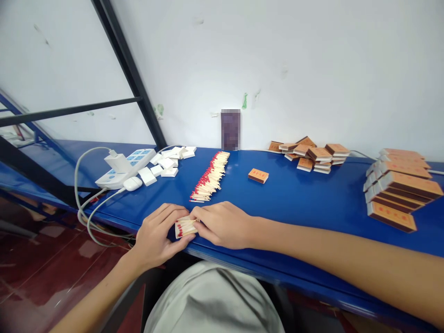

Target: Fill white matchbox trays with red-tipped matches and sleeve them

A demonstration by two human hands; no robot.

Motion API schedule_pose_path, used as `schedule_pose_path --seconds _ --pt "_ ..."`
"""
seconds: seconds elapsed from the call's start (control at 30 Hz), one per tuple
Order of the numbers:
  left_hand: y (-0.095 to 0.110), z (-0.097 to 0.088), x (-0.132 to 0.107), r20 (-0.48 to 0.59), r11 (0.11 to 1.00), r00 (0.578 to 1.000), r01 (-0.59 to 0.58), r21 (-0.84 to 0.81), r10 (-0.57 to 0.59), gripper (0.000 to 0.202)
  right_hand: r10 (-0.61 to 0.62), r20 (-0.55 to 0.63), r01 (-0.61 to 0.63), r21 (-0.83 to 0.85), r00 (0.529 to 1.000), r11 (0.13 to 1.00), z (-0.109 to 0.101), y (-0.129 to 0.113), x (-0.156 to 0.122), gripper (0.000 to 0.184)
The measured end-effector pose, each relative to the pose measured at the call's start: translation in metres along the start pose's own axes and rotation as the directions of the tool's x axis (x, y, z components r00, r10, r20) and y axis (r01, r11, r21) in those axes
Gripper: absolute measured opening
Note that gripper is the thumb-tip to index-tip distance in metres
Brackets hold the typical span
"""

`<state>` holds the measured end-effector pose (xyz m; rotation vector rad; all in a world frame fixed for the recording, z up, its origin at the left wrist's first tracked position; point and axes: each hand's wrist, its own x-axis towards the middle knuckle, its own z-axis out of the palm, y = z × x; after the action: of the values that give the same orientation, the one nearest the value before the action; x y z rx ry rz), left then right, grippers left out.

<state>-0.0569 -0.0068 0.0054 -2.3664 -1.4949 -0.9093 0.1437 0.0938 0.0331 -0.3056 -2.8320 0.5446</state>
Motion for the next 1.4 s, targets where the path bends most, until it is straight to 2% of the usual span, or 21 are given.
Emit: schedule_pose_path --seconds 0.23,0.47,0.7,0.9,1.13,1.3,1.4 --pt "-0.0007 0.0008 -0.0002 -0.007 1.0 1.0 -0.017 0.018 0.017 0.025 -0.022 -0.036 0.023 0.033 0.999 0.999 0.0005 -0.0008 -0.0003 0.018" --pt "-0.0026 0.0026 -0.0011 -0.008 1.0 1.0 -0.02 0.024 0.02 0.025 -0.118 -0.05 0.121 0.043 0.992 0.992 0.0012 0.0037 -0.0012 0.02" --pt "-0.0021 0.0023 -0.0018 -0.01 0.999 1.0 -0.025 0.032 0.025 0.026 -0.059 -0.091 0.063 0.042 0.994 0.997 0.0022 0.0019 -0.0021 0.016" --pt "-0.0024 0.0021 -0.0017 -0.01 0.999 0.999 -0.033 0.037 0.034 0.026 -0.127 -0.118 0.131 0.023 0.985 0.991 0.0034 0.0024 -0.0028 0.017" --pt "-0.0017 0.0019 -0.0018 -0.009 0.999 0.999 -0.035 0.028 0.035 0.025 -0.15 -0.183 0.155 0.014 0.972 0.988 0.0051 0.0018 -0.0038 0.009" --pt "-0.0017 0.0021 -0.0025 -0.018 0.999 1.0 -0.023 0.027 0.023 0.026 -0.245 -0.236 0.25 -0.01 0.94 0.968 0.0084 0.005 -0.0053 0.015" --pt "-0.0017 0.0024 -0.0024 -0.024 0.999 0.999 -0.022 0.031 0.023 0.026 -0.262 -0.225 0.26 -0.041 0.938 0.965 0.0093 0.0061 -0.0058 0.017"
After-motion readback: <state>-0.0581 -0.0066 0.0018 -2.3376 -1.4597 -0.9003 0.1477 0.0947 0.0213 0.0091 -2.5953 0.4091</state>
